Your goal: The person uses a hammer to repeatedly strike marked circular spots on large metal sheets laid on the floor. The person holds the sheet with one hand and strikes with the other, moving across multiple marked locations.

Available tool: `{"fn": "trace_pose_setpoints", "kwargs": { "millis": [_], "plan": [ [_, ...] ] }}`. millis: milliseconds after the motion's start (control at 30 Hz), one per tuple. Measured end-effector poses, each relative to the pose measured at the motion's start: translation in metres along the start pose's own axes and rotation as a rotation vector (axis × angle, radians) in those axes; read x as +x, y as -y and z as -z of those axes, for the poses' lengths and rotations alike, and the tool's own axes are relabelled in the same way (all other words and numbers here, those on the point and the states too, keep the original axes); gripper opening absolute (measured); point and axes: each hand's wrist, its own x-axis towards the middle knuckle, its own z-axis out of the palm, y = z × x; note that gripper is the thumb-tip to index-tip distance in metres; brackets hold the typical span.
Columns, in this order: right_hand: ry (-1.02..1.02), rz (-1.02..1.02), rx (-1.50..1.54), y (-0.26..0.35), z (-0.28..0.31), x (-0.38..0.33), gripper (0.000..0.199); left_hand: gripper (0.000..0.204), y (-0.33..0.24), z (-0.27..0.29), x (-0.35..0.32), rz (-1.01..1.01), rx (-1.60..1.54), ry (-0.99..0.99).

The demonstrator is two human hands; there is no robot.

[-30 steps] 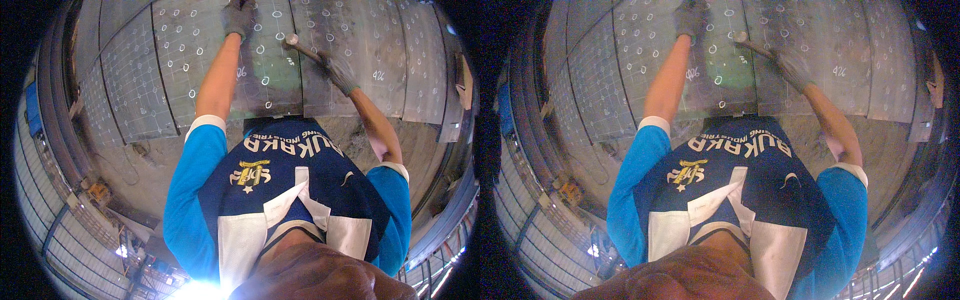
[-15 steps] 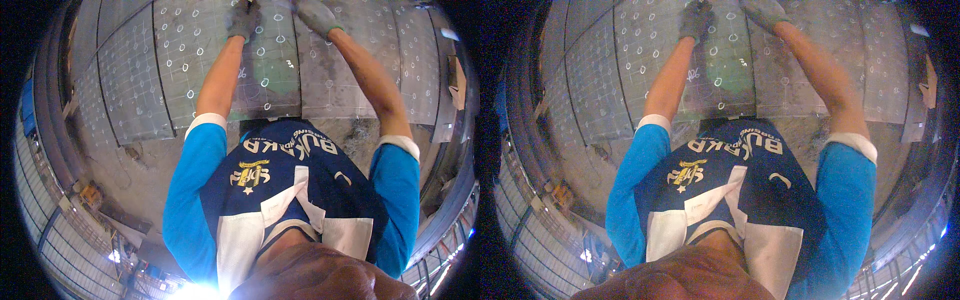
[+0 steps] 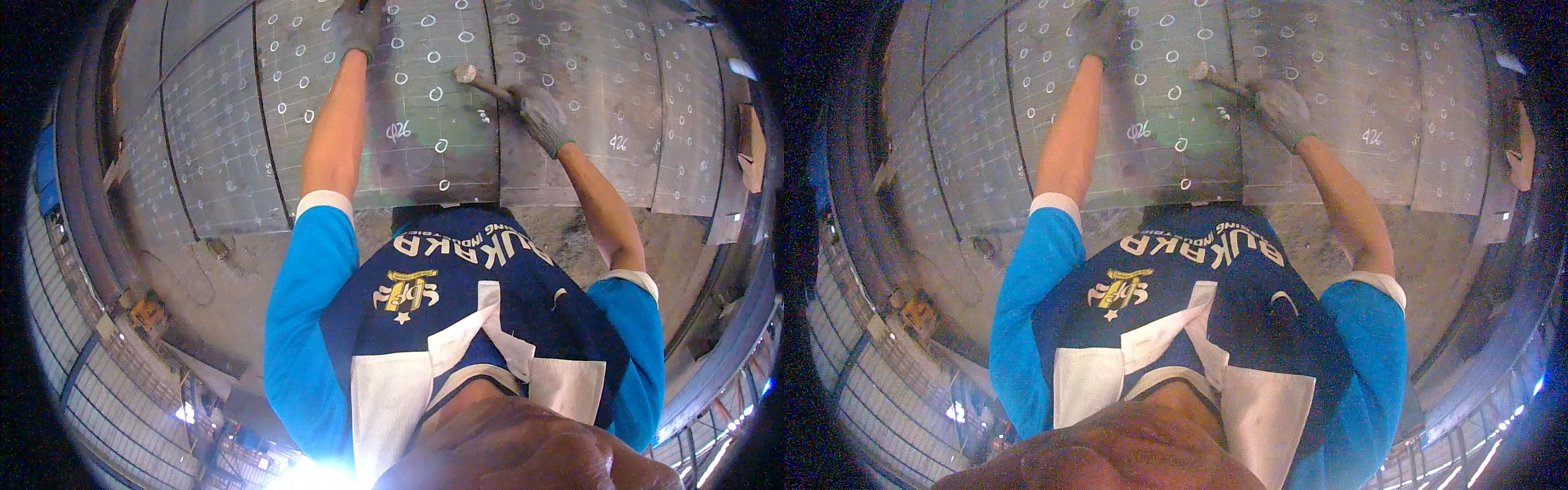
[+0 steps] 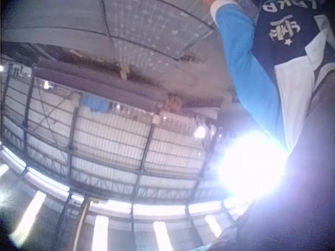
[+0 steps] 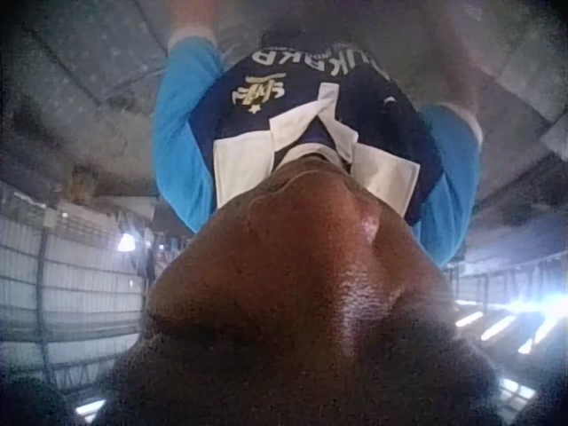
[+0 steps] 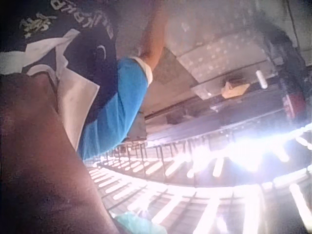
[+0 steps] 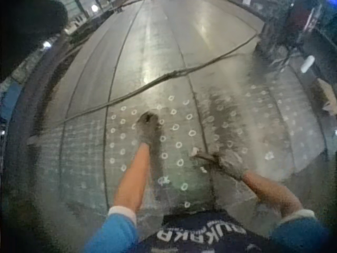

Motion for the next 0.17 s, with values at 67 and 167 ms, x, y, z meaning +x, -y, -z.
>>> {"fn": "trace_pose_setpoints", "kwargs": {
  "millis": [67, 167],
  "plan": [
    [0.173, -0.123, 0.020, 0.022, 0.028, 0.012, 0.030, 0.001, 0.012, 0.004, 0.011, 0.036, -0.021, 0.070],
    [0.084, -0.072, 0.020, 0.015, 0.019, 0.010, 0.037, 0.005, 0.060, -0.002, 0.045, 0.056, -0.141, 0.088]
  ]
}}
